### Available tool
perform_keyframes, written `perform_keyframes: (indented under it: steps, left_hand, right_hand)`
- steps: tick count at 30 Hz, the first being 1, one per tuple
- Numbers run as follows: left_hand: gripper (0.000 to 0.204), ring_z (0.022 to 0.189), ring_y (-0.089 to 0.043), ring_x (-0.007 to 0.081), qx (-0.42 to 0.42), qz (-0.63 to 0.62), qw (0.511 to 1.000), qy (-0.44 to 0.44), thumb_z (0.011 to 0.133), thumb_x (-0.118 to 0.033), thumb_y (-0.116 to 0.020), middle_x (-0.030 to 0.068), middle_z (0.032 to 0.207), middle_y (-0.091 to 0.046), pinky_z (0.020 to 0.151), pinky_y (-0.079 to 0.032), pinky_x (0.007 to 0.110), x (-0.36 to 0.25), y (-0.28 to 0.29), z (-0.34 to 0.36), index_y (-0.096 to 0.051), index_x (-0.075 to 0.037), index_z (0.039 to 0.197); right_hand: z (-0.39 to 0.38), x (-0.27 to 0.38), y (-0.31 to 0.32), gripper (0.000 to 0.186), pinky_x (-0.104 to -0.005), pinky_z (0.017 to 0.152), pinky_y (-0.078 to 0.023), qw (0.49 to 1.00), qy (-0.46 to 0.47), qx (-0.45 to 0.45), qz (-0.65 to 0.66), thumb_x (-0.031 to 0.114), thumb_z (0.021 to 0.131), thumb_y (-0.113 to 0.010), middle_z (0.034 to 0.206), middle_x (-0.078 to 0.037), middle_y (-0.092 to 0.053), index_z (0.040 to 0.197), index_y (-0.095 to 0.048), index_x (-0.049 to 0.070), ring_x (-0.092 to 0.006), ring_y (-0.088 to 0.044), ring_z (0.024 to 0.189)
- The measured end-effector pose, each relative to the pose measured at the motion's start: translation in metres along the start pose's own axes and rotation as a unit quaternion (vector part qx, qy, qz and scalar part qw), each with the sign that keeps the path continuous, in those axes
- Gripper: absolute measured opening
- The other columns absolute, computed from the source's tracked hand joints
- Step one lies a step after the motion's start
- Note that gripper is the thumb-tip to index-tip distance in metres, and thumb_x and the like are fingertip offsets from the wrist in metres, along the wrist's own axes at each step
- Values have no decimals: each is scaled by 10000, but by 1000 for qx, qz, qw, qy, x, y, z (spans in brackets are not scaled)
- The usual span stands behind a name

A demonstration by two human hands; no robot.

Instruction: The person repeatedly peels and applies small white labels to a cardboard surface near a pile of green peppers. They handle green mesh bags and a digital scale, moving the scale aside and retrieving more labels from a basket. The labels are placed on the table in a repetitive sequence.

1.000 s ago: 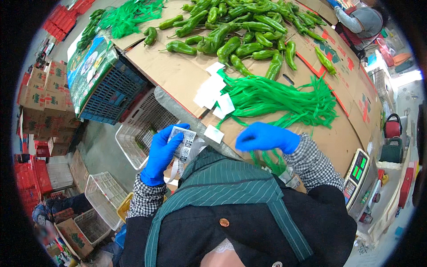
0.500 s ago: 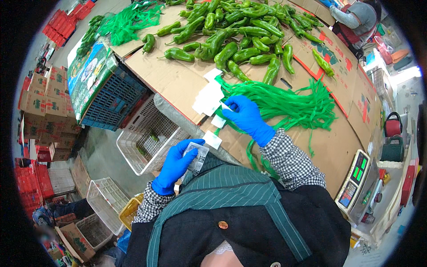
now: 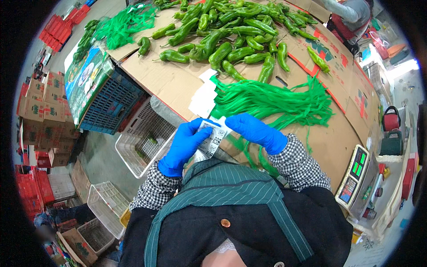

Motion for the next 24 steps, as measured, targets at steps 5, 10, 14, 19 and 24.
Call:
perform_keyframes:
  steps: [5, 10, 14, 19, 24]
  left_hand:
    - [238, 819, -592, 106, -35, -41, 999, 10, 868, -120, -570, 61, 935, -662, 745, -473, 249, 13, 5, -1, -639, -8, 1067]
    - [213, 798, -592, 99, -53, 7, 999, -11, 846, -86, -600, 60, 906, -670, 709, -474, 235, -20, -2, -17, -652, 0, 1034]
    - [198, 609, -543, 65, -23, 173, 985, 8, 785, -170, -711, 50, 689, -651, 547, -439, 236, -19, -1, -14, -688, 11, 863]
    - [258, 559, -511, 54, -3, 238, 970, 39, 740, -217, -767, 50, 645, -635, 500, -415, 235, -16, -1, -9, -697, 3, 855]
    - [241, 600, -563, 60, 20, 252, 967, 24, 750, -178, -757, 66, 696, -664, 540, -453, 231, -18, 0, -10, -698, -7, 911]
  right_hand:
    - [-7, -22, 0, 208, -256, 694, -475, 997, 1, -50, 51, 126, 820, -657, 837, -49, -649, 978, -652, -9, -108, -582, 766]
    - [-9, -16, 2, 173, -274, 616, -473, 995, 2, -73, -62, 108, 803, -650, 780, -62, -649, 921, -650, -19, -121, -583, 686]
    - [-10, -13, -10, 179, -295, 622, -474, 993, 71, -66, -67, 115, 795, -638, 776, -111, -653, 921, -654, -11, -149, -589, 673]
    - [-13, 4, -13, 234, -262, 704, -476, 989, 34, 18, -141, 107, 809, -651, 872, -80, -657, 1011, -643, -10, -120, -583, 786]
    - [-14, 11, -13, 228, -278, 669, -478, 984, 40, 55, -163, 137, 808, -650, 850, -94, -664, 989, -651, -2, -121, -586, 749]
Point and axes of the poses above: each hand's wrist, its own z-axis towards the middle knuckle, its own y-axis out of the back of the hand, x = y × z, the point moved 1 cm from there along z, towards the middle knuckle
